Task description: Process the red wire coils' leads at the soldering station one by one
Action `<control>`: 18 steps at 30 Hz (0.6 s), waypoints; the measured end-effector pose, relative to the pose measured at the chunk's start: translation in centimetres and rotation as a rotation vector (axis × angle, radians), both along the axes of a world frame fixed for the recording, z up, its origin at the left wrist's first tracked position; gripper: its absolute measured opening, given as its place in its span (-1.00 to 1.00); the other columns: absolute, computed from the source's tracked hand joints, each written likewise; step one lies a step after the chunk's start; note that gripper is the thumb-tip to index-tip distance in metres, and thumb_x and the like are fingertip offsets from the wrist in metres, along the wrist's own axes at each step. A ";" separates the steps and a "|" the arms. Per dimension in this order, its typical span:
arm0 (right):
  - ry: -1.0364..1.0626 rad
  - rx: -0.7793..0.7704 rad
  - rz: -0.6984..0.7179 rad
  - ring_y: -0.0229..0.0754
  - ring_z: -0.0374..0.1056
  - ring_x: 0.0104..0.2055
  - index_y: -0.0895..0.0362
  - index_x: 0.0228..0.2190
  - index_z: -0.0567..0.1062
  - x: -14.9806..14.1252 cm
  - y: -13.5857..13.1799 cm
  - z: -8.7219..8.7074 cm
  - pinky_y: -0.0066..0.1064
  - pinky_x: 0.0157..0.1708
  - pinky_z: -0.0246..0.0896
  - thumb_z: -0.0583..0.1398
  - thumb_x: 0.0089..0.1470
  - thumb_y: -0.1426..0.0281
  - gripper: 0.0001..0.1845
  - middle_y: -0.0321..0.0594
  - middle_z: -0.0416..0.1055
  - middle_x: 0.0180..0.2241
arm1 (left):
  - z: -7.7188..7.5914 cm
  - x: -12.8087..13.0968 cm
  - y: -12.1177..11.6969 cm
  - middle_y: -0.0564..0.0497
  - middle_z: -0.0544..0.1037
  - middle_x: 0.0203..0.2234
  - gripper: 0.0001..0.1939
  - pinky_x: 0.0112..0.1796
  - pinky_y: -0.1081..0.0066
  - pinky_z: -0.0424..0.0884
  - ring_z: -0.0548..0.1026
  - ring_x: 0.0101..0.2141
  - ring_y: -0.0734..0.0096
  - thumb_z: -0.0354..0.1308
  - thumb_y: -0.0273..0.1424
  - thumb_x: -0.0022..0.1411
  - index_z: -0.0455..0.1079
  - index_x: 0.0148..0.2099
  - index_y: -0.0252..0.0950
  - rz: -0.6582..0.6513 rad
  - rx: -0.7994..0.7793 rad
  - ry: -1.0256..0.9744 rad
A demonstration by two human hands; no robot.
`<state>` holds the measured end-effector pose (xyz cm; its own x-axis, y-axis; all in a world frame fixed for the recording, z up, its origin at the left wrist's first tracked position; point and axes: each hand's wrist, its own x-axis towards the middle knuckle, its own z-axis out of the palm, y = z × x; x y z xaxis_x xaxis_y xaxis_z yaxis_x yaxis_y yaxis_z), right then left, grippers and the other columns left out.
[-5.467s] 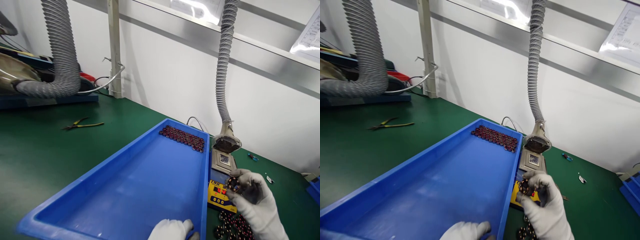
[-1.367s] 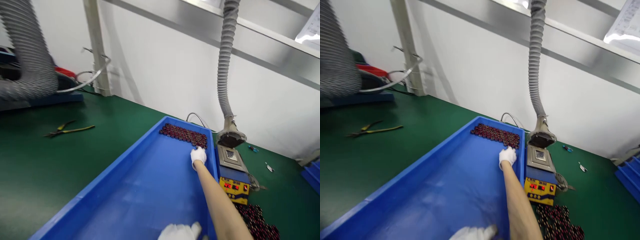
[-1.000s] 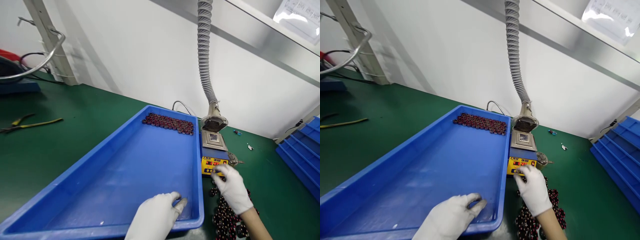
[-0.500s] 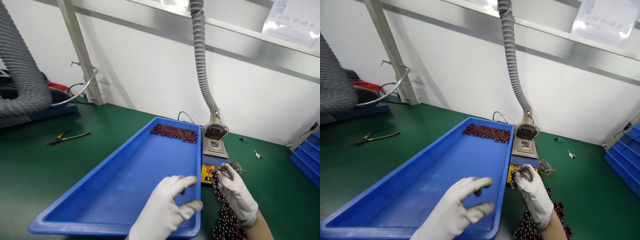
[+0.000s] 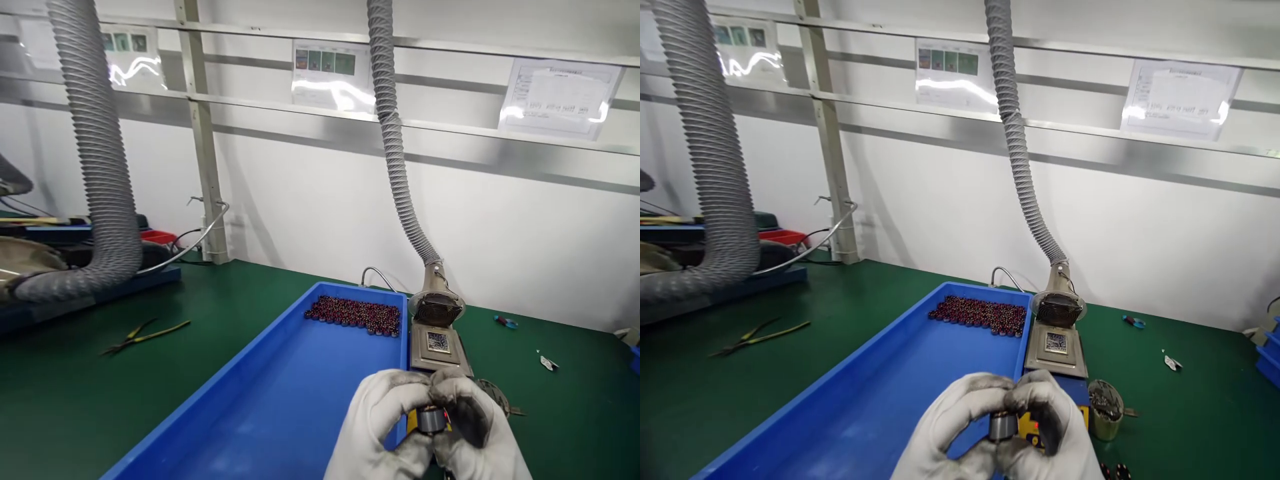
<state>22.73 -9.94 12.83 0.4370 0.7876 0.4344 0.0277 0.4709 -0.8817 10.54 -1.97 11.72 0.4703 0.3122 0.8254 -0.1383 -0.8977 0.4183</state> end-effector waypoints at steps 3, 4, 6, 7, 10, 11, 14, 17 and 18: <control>-0.127 0.057 0.044 -0.16 0.30 -0.44 0.00 -0.55 0.54 0.8 0.7 -0.8 -0.39 -0.49 0.22 0.35 -0.26 0.20 -0.83 -0.21 0.36 -0.51 | -0.2 -0.1 0.3 0.09 0.47 -0.22 -0.54 -0.15 0.42 0.37 0.43 -0.18 0.39 0.18 -0.59 0.01 0.25 -0.05 -0.08 -0.050 -0.021 0.043; -0.129 0.082 0.053 -0.17 0.30 -0.46 0.01 -0.57 0.54 1.0 1.1 -1.1 -0.39 -0.50 0.21 0.33 -0.22 0.21 -0.85 -0.22 0.35 -0.54 | -0.3 -0.1 0.4 0.08 0.47 -0.22 -0.56 -0.15 0.41 0.37 0.43 -0.18 0.38 0.20 -0.57 0.02 0.25 -0.06 -0.10 -0.046 0.015 0.048; -0.052 0.127 0.089 -0.20 0.28 -0.52 0.03 -0.63 0.53 1.3 1.8 -1.7 -0.39 -0.52 0.20 0.31 -0.19 0.19 -0.81 -0.24 0.34 -0.60 | -0.2 -0.1 0.6 0.04 0.48 -0.25 -0.66 -0.17 0.39 0.37 0.43 -0.20 0.36 0.18 -0.51 0.07 0.26 -0.10 -0.16 -0.009 0.123 0.020; 0.031 0.131 0.111 -0.20 0.28 -0.53 0.03 -0.64 0.52 1.4 2.0 -1.9 -0.38 -0.51 0.20 0.30 -0.19 0.17 -0.78 -0.24 0.34 -0.61 | -0.1 -0.1 0.7 0.02 0.49 -0.27 -0.73 -0.19 0.39 0.36 0.43 -0.21 0.36 0.15 -0.49 0.11 0.27 -0.12 -0.19 0.022 0.180 -0.002; 0.264 0.086 0.150 -0.15 0.33 -0.49 0.04 -0.58 0.52 1.4 2.1 -1.9 -0.31 -0.45 0.27 0.29 -0.19 0.12 -0.75 -0.20 0.40 -0.56 | 0.3 -0.2 0.9 0.01 0.51 -0.33 -0.89 -0.25 0.40 0.36 0.45 -0.26 0.38 0.05 -0.45 0.20 0.28 -0.19 -0.23 0.135 0.256 -0.024; 0.296 0.075 0.129 -0.13 0.35 -0.46 0.03 -0.54 0.53 1.4 1.9 -1.7 -0.29 -0.42 0.29 0.30 -0.19 0.14 -0.77 -0.18 0.43 -0.52 | 0.5 -0.2 0.9 0.01 0.51 -0.35 -0.92 -0.26 0.40 0.36 0.46 -0.27 0.38 0.03 -0.42 0.22 0.28 -0.20 -0.23 0.163 0.265 -0.024; 0.247 -0.005 0.128 -0.10 0.38 -0.40 0.04 -0.42 0.54 0.6 1.7 -1.4 -0.27 -0.34 0.32 0.37 -0.28 0.27 -0.73 -0.15 0.48 -0.43 | 0.6 -0.5 1.0 0.00 0.52 -0.34 -0.88 -0.25 0.38 0.37 0.47 -0.26 0.37 0.00 -0.33 0.25 0.28 -0.19 -0.23 0.242 0.307 -0.049; 0.287 -0.087 0.205 -0.10 0.39 -0.37 0.07 -0.41 0.53 -0.4 2.2 -1.9 -0.27 -0.33 0.32 0.39 -0.32 0.32 -0.69 -0.13 0.49 -0.37 | 0.6 -0.6 1.1 -0.01 0.52 -0.33 -0.87 -0.22 0.35 0.39 0.46 -0.23 0.33 0.02 -0.35 0.24 0.29 -0.16 -0.23 0.280 0.322 -0.081; 0.336 -0.085 0.225 -0.12 0.39 -0.38 0.08 -0.42 0.52 -0.6 2.6 -2.3 -0.29 -0.34 0.32 0.39 -0.31 0.31 -0.70 -0.14 0.49 -0.39 | 0.6 -0.6 1.1 -0.02 0.52 -0.31 -0.86 -0.22 0.34 0.40 0.46 -0.23 0.33 0.04 -0.36 0.23 0.29 -0.14 -0.22 0.260 0.287 -0.080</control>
<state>22.12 -7.39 10.55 0.3565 0.9066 0.2260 -0.3640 0.3575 -0.8601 9.89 -0.92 12.30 0.3365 0.1638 0.9273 0.0867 -0.9860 0.1428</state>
